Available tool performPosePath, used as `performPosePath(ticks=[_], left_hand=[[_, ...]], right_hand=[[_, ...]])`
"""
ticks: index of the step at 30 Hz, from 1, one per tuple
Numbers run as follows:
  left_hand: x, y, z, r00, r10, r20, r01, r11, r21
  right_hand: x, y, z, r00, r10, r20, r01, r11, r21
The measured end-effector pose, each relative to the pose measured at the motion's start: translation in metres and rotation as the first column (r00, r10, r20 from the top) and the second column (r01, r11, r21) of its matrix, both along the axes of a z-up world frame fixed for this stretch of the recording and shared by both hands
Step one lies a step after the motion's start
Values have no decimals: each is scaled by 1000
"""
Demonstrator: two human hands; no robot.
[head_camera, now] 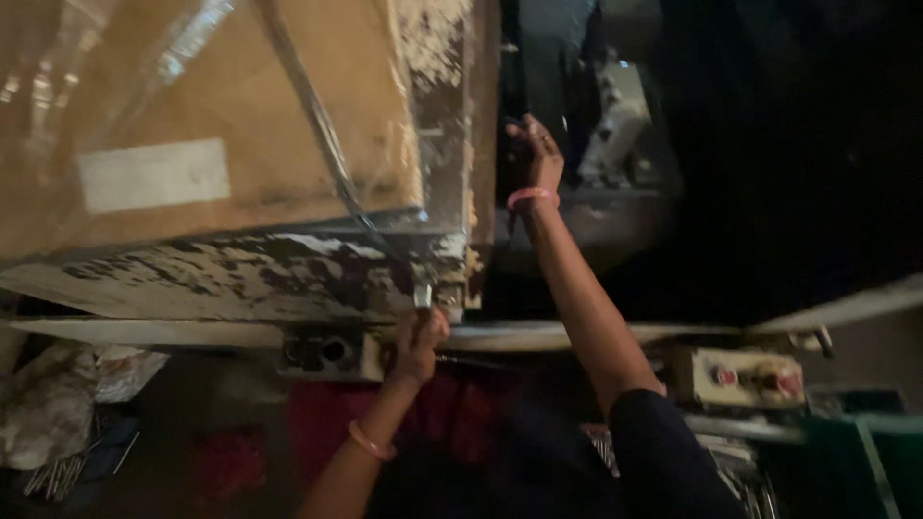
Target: The person repeatedly wraps a cardboard box with clear plastic film using a manual wrapping machine. They pull the film over the box, press it down, and rotate the box to cover multiple sides.
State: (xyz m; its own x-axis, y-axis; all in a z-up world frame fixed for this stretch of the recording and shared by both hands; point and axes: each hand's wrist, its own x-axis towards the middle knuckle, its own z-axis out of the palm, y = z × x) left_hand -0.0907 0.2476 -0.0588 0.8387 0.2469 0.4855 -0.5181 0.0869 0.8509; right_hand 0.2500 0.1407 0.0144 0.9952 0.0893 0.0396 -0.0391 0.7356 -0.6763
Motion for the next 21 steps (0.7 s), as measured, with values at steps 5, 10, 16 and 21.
performPosePath(ticks=[5,10,16,21], left_hand=[[-1,6,-16,998,35,-60,-31,997,69],[-1,7,-14,999,14,-30,-10,994,113],[-5,8,-14,997,9,-80,-2,996,90],[-6,7,-17,998,-21,-65,24,999,41]], right_hand=[[107,45,-8,998,-36,-52,46,979,200],[167,88,-8,990,-132,48,120,972,200],[186,111,-4,982,-169,81,148,966,214],[208,91,-2,970,-145,-193,216,879,425]])
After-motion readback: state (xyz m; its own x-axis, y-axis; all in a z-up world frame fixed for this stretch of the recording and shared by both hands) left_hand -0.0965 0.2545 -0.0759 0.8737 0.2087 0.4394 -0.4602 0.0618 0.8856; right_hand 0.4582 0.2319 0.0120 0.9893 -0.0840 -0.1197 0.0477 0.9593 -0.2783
